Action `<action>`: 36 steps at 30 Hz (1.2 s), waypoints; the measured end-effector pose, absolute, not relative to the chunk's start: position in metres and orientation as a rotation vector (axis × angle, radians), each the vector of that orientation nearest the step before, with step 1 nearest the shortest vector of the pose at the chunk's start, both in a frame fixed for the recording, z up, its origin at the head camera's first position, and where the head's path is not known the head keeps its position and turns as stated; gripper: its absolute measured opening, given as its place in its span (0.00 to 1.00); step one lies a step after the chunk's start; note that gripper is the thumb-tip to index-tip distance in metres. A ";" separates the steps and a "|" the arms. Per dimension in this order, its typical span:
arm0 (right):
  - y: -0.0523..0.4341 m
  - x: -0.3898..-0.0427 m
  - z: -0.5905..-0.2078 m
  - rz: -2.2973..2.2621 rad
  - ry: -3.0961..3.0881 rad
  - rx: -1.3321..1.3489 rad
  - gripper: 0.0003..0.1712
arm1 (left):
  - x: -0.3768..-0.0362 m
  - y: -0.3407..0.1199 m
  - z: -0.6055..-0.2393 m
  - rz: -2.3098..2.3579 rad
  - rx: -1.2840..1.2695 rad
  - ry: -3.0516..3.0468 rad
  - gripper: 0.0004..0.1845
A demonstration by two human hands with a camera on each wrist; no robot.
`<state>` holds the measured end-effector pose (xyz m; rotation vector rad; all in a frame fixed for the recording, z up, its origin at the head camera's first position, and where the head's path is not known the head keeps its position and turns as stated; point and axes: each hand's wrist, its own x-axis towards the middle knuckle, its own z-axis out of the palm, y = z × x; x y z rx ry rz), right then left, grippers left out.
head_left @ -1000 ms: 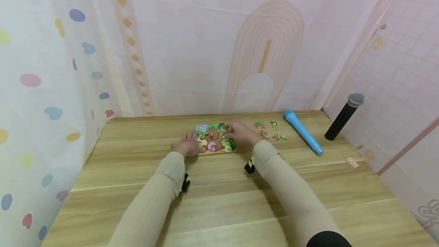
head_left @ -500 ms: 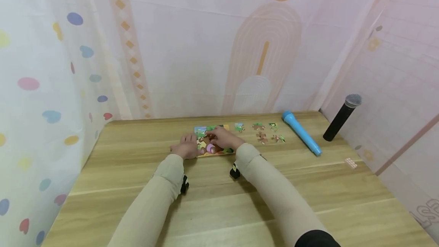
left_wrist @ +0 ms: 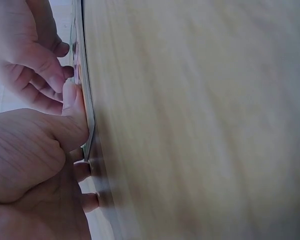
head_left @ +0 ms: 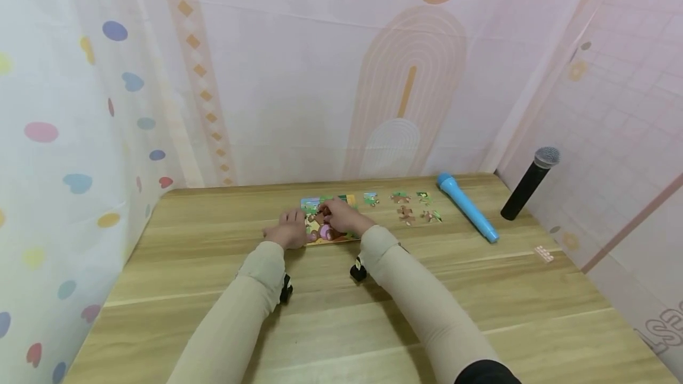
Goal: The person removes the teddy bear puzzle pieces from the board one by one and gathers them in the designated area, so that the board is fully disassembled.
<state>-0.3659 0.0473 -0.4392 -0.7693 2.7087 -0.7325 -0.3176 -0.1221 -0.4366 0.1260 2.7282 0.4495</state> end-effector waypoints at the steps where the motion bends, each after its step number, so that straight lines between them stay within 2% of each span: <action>1: 0.047 -0.365 -0.439 -0.751 2.699 -0.761 0.19 | -0.317 -0.122 -0.437 0.453 0.127 2.728 0.42; 7: 0.046 -0.365 -0.437 -0.799 2.672 -0.769 0.23 | -0.326 -0.123 -0.444 0.442 0.112 2.693 0.44; 13: 0.046 -0.364 -0.434 -0.854 2.681 -0.773 0.21 | -0.333 -0.123 -0.448 0.442 0.101 2.700 0.45; 36: 0.052 -0.362 -0.434 -0.792 2.691 -0.735 0.21 | -0.330 -0.123 -0.448 0.419 0.094 2.685 0.44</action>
